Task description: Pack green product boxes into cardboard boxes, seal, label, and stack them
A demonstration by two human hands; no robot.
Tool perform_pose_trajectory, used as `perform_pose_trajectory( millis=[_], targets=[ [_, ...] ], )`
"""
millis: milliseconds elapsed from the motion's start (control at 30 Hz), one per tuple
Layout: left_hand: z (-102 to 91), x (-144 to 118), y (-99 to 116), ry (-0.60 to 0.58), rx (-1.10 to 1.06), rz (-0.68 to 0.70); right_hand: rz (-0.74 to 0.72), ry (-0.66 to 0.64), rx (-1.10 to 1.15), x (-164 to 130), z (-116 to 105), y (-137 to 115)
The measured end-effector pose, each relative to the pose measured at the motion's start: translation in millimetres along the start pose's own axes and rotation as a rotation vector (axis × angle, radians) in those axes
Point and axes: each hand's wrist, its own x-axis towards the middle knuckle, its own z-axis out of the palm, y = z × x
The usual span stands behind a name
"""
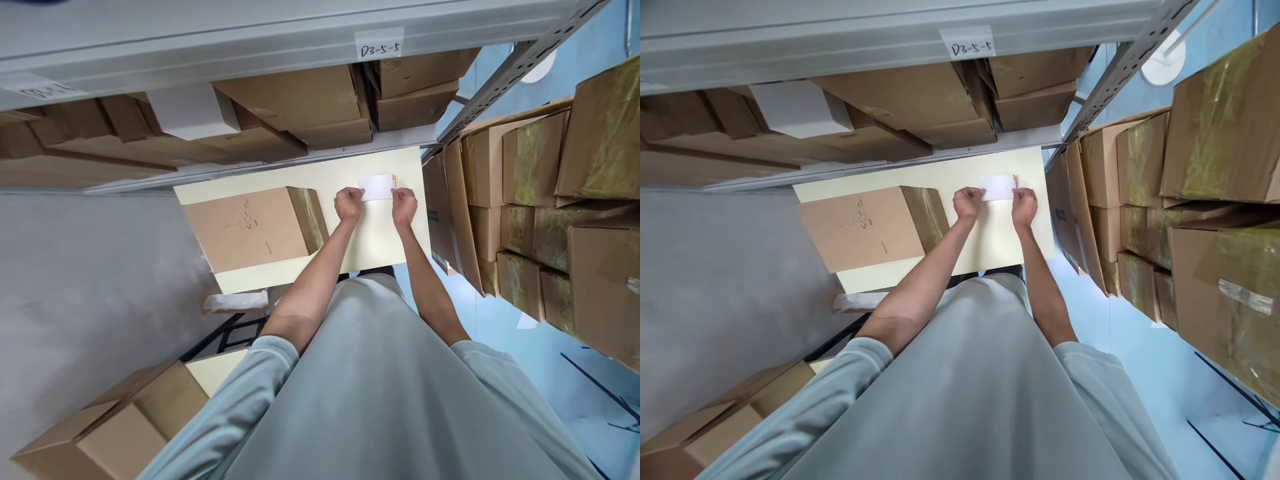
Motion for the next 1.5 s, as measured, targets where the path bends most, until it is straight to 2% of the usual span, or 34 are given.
perform_pose_trajectory(
  millis=[133,200,267,333,467,600,733,833,933,1067,1167,1267,1367,1433,1500],
  targets=[
    [-4.9,-1,2,-0.006,0.022,0.020,-0.025,-0.031,-0.031,1,-4,-1],
    [-6.9,-5,4,0.047,0.033,0.062,-0.054,-0.006,-0.052,-3,-5,-6],
    [-8.0,-12,7,0.102,0.044,0.113,-0.105,0.043,-0.065,-10,-5,-16],
    [-8.4,-21,11,0.102,0.044,0.199,-0.149,0.043,-0.039,-18,-3,-30],
    [-11.0,-46,21,-0.097,0.015,0.470,-0.124,-0.076,0.061,-23,-8,-56],
    [-13.6,-59,30,-0.338,0.030,0.613,-0.087,-0.065,0.070,-4,-42,-54],
    [3.1,-31,31,-0.448,0.174,0.698,-0.078,0.040,0.052,23,-86,-33],
    [28.5,3,24,-0.616,0.332,0.761,-0.058,0.079,0.039,38,-101,-19],
    [49.7,24,14,-0.702,0.417,0.734,-0.016,0.055,0.007,48,-96,-10],
    [60.4,28,2,-0.654,0.307,0.646,0.015,0.063,-0.038,52,-81,6],
    [59.4,26,2,-0.635,0.246,0.586,0.015,0.170,-0.031,37,-84,20],
    [54.6,27,10,-0.656,0.288,0.574,0.108,0.334,-0.022,1,-102,24],
    [49.7,24,27,-0.674,0.232,0.511,0.134,0.458,-0.005,-42,-122,7],
    [45.5,13,41,-0.650,0.143,0.454,0.022,0.515,-0.012,-64,-129,-15],
    [35.8,-7,54,-0.586,0.057,0.433,-0.157,0.509,-0.060,-80,-128,-37]
  ],
)
